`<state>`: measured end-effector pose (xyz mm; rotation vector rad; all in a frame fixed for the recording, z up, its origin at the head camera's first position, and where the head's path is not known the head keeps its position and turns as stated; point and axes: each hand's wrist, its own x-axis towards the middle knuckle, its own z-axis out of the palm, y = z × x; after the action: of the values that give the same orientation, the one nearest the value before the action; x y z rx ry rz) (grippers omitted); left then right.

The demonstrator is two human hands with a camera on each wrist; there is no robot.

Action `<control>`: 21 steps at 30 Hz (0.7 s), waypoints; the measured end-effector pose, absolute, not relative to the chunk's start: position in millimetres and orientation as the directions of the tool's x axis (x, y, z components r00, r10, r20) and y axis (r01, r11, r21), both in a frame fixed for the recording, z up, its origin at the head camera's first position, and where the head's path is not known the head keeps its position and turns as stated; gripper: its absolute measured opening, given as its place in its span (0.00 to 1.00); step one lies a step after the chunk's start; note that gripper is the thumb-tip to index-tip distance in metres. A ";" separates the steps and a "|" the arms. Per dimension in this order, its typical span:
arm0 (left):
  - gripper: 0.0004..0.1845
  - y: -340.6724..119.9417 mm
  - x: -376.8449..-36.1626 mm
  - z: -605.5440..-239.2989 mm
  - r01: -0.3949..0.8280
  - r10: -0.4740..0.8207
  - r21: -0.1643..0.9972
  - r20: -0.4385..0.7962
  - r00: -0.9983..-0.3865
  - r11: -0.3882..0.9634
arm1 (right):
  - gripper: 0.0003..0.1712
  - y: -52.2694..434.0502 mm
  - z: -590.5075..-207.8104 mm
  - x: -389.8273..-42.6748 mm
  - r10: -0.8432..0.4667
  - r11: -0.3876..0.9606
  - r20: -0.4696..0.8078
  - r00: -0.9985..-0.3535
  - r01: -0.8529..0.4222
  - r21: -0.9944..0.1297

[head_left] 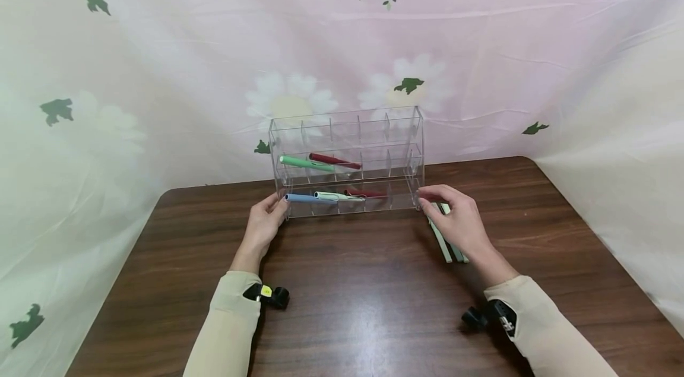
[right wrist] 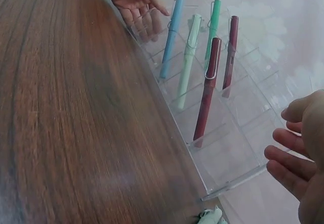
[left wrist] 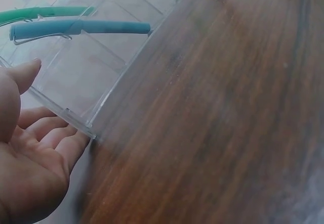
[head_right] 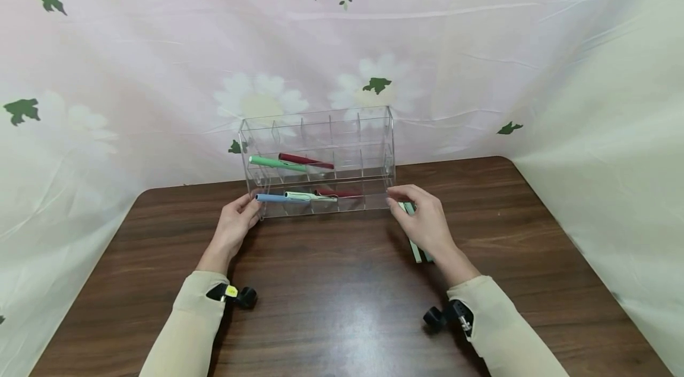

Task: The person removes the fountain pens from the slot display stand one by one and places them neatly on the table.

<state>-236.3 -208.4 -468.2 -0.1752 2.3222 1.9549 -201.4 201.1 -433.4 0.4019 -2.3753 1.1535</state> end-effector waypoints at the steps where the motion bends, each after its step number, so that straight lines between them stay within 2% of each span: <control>1: 0.33 -208.1 -236.4 -468.3 -0.153 -0.022 0.973 -0.151 -0.988 0.171 | 0.12 199.8 -433.7 -201.7 -0.058 0.600 0.532 -0.845 -0.456 -0.658; 10: 0.33 -208.7 -234.8 -468.2 -0.152 -0.020 0.975 -0.151 -0.988 0.162 | 0.15 182.3 -436.0 -209.2 -0.114 0.529 0.592 -0.798 -0.553 -0.643; 21: 0.33 -207.8 -236.6 -469.6 -0.151 -0.033 0.975 -0.148 -0.988 0.161 | 0.18 162.6 -436.2 -216.3 -0.141 0.513 0.569 -0.810 -0.551 -0.658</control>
<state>-236.6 -207.8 -469.6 -0.1849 2.3220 1.9690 -216.3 162.6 -436.2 0.5673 -2.3104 1.2340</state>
